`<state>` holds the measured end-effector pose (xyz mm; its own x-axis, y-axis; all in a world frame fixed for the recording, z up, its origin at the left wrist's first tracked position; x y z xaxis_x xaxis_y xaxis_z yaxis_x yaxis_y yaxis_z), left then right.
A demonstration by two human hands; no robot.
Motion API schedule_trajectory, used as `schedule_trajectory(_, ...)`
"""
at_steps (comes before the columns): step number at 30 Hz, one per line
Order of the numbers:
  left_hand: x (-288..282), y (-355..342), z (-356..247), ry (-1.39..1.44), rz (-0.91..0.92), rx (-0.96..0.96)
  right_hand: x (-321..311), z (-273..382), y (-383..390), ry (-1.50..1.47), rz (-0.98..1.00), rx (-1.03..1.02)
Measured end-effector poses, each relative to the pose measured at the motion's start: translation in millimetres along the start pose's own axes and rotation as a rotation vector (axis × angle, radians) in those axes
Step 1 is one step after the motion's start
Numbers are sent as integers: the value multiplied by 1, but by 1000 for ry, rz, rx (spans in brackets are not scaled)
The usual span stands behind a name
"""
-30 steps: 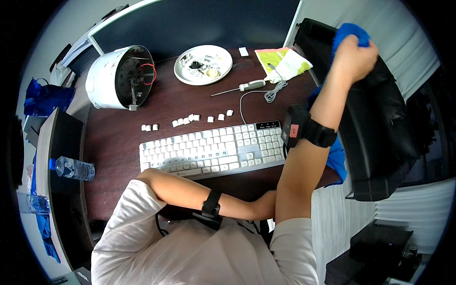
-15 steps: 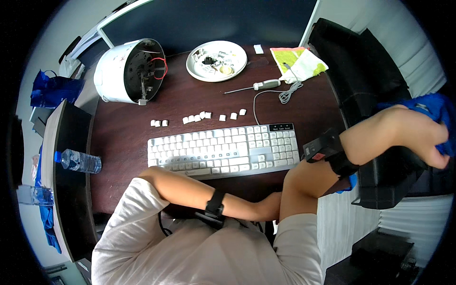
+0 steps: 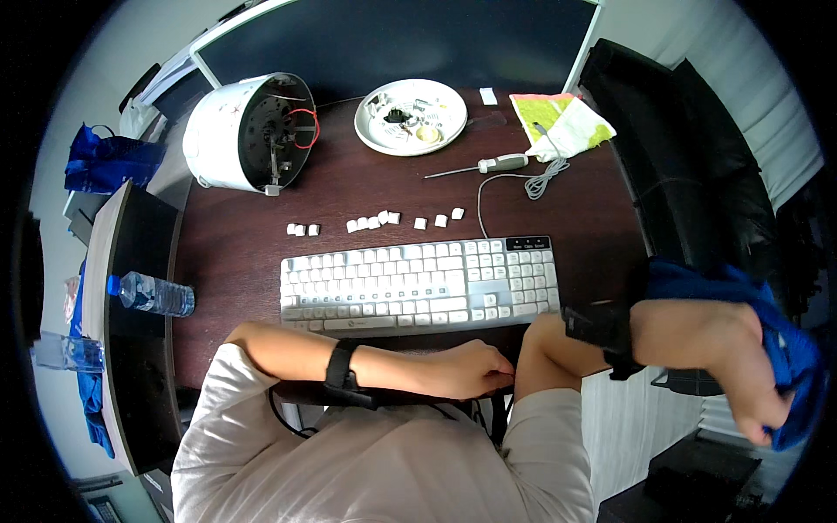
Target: The person cleans individual white keyboard keycaps using a blue cloth. They pick up each keycap from the table, wipe it thoroughly with the cloth, and place it back down. The task is performed one key at a time in a repetitive manner.
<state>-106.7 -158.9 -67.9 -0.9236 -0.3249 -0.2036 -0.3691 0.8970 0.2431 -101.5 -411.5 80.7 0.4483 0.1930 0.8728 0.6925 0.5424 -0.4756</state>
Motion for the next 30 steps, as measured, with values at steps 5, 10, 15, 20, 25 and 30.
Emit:
schedule_trajectory(5, -50, 41, -39, 280, -125, -39, 19, 12, -6, -124, 8, -83)
schedule_trajectory(10, -104, 77, -50, 462, -449, 192, 67, 40, 46, -51, 187, -68)
schedule_trajectory(15, -138, 109, -52, 488, -665, 313, 87, 81, 117, 61, 988, -163)
schedule_trajectory(20, -153, 127, -44, 487, -723, 323, 93, 116, 176, -381, 1447, 64)
schedule_trajectory(25, -162, 126, -36, 554, -738, 402, 84, 131, 202, -425, 1640, 199)
schedule_trajectory(30, -167, 130, -35, 564, -715, 425, 82, 139, 215, -430, 1786, 197)
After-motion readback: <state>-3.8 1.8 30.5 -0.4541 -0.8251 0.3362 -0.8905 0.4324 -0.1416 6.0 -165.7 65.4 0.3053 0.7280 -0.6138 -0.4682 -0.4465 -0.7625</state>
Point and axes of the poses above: each hand's wrist, its own y-axis away from the middle knuckle, its own x-axis out of the palm, z = x × y, the point moved 1 cm from there along -y, towards the middle knuckle, and after that the axes turned 3 degrees about -x, right-handed, at the moved point
